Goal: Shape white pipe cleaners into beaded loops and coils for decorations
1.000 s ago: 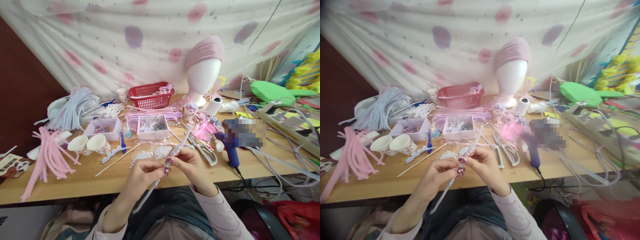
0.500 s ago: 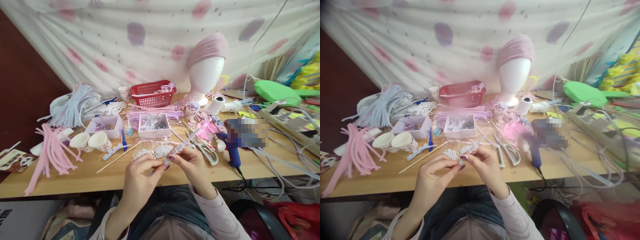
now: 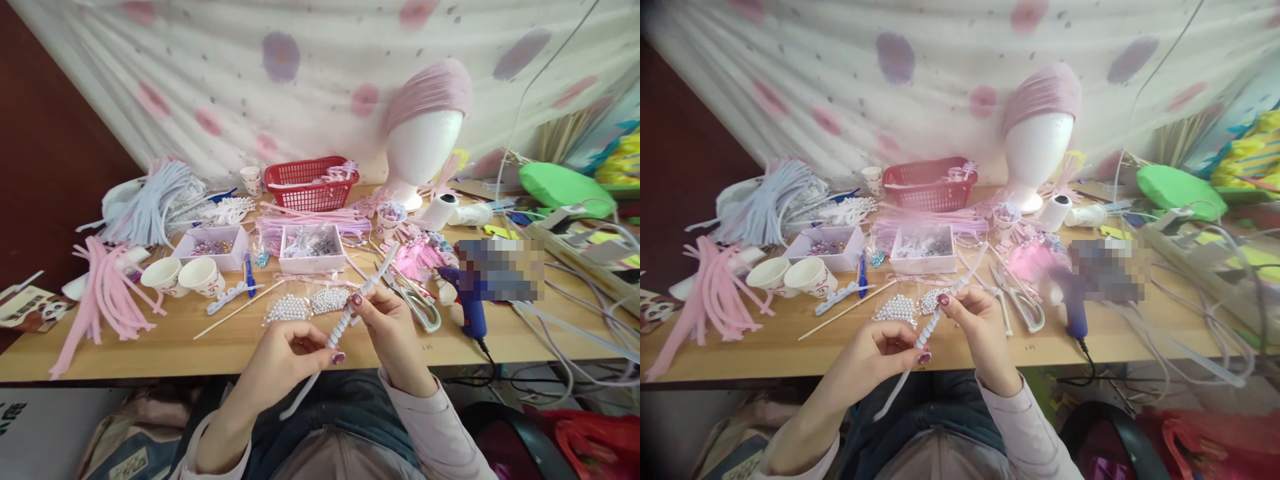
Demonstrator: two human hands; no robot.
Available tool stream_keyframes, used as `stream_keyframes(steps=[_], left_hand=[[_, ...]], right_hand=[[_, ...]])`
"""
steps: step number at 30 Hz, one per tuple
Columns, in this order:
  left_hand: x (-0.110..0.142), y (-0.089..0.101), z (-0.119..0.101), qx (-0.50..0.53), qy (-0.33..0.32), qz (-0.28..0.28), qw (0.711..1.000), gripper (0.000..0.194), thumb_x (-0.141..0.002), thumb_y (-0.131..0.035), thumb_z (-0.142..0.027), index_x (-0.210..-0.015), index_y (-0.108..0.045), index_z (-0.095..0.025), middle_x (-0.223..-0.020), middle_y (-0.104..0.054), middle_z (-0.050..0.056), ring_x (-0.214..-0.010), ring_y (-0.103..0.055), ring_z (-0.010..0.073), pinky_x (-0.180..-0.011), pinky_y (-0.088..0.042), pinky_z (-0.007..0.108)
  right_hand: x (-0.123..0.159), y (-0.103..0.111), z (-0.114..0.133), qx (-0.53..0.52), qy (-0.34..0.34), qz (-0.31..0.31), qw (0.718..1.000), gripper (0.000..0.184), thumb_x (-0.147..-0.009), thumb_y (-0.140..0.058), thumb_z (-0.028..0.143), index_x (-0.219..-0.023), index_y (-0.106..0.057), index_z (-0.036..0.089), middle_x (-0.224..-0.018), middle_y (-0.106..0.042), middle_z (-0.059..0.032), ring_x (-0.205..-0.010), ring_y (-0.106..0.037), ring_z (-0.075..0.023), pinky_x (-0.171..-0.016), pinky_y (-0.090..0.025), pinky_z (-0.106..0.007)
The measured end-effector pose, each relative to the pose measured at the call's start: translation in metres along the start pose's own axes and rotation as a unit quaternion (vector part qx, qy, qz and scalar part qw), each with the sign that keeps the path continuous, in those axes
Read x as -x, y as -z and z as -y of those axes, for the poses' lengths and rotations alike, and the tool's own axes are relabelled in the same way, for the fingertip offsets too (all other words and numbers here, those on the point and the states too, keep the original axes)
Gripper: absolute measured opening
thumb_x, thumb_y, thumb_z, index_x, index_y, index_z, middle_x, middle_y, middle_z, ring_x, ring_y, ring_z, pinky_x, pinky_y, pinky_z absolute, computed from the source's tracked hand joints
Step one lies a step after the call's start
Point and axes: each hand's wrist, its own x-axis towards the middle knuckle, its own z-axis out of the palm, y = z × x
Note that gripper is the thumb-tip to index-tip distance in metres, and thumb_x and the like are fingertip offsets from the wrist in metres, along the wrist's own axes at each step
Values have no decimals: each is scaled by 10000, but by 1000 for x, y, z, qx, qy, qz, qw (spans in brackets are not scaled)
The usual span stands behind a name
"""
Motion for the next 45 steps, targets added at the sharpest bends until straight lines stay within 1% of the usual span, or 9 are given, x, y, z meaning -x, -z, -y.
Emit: stream_keyframes(steps=[4, 8, 11, 16, 22, 26, 33, 39, 45], left_hand=[[1, -3, 7, -59, -33, -91, 994, 275, -681, -807, -362, -644, -617, -166, -654, -646, 1, -643, -578, 147, -610, -442, 248], [-4, 0, 5, 51, 5, 57, 997, 365, -647, -844, -400, -842, -661, -151, -768, -663, 8, -710, -623, 145, -687, -485, 257], [-12, 1, 1, 157, 19, 160, 974, 475, -733, -751, -528, -981, -668, -132, -714, -623, -4, -534, -557, 82, -552, -458, 220], [-20, -3, 0, 281, 67, 218, 932, 387, -816, -696, -472, -996, -678, -130, -517, -474, -77, -349, -217, 10, -344, -217, 150], [-17, 3, 12, 358, 118, 251, 891, 387, -850, -636, -467, -945, -689, -95, -698, -663, 65, -457, -483, 74, -420, -409, 198], [-11, 8, 19, 367, 126, 232, 892, 246, -794, -729, -338, -834, -683, -100, -575, -612, 17, -378, -403, 36, -367, -309, 159], [-11, 7, 15, 380, 125, 216, 891, 219, -740, -768, -300, -768, -674, -104, -572, -656, 38, -357, -410, 37, -347, -276, 167], [-9, 1, 16, 361, 87, 195, 908, 238, -713, -770, -336, -734, -671, -120, -578, -688, 47, -363, -485, 59, -374, -325, 178], [3, -9, 14, 244, -13, 55, 968, 164, -737, -722, -258, -637, -655, -145, -609, -677, 22, -491, -539, 75, -505, -415, 185]], right_hand=[[-2, -2, -2, -1, -11, -4, 1000, 300, -700, -844, 400, -623, -655, 181, -605, -604, 18, -586, -498, -108, -563, -404, -223], [-4, -2, 4, 11, -14, 39, 999, 254, -739, -818, 386, -672, -679, 184, -645, -631, 12, -608, -517, -110, -577, -410, -219], [-5, -5, 10, 48, -24, 84, 995, 269, -728, -817, 403, -669, -679, 179, -650, -630, 6, -605, -527, -121, -601, -438, -244], [-10, -2, 7, 89, -15, 88, 992, 356, -770, -749, 525, -907, -734, 198, -701, -620, 5, -572, -497, -114, -537, -416, -235], [-22, 13, -2, 84, 17, 14, 996, 369, -813, -705, 551, -797, -714, 183, -639, -568, 7, -593, -488, -123, -557, -405, -237], [-23, 14, 1, 76, 43, 14, 996, 322, -808, -727, 515, -832, -712, 194, -690, -574, 2, -628, -500, -132, -578, -428, -240], [-8, 6, 2, -103, -58, 185, 976, 459, -711, -840, 413, -1111, -706, 234, -756, -591, -3, -627, -496, -123, -575, -450, -237], [-1, 1, 4, -84, -19, 122, 989, 221, -667, -872, 345, -799, -744, 222, -681, -588, 4, -606, -510, -125, -539, -453, -222], [5, -10, 6, -121, 13, 27, 992, 206, -655, -884, 320, -721, -725, 206, -657, -598, 11, -533, -478, -86, -468, -419, -180]])
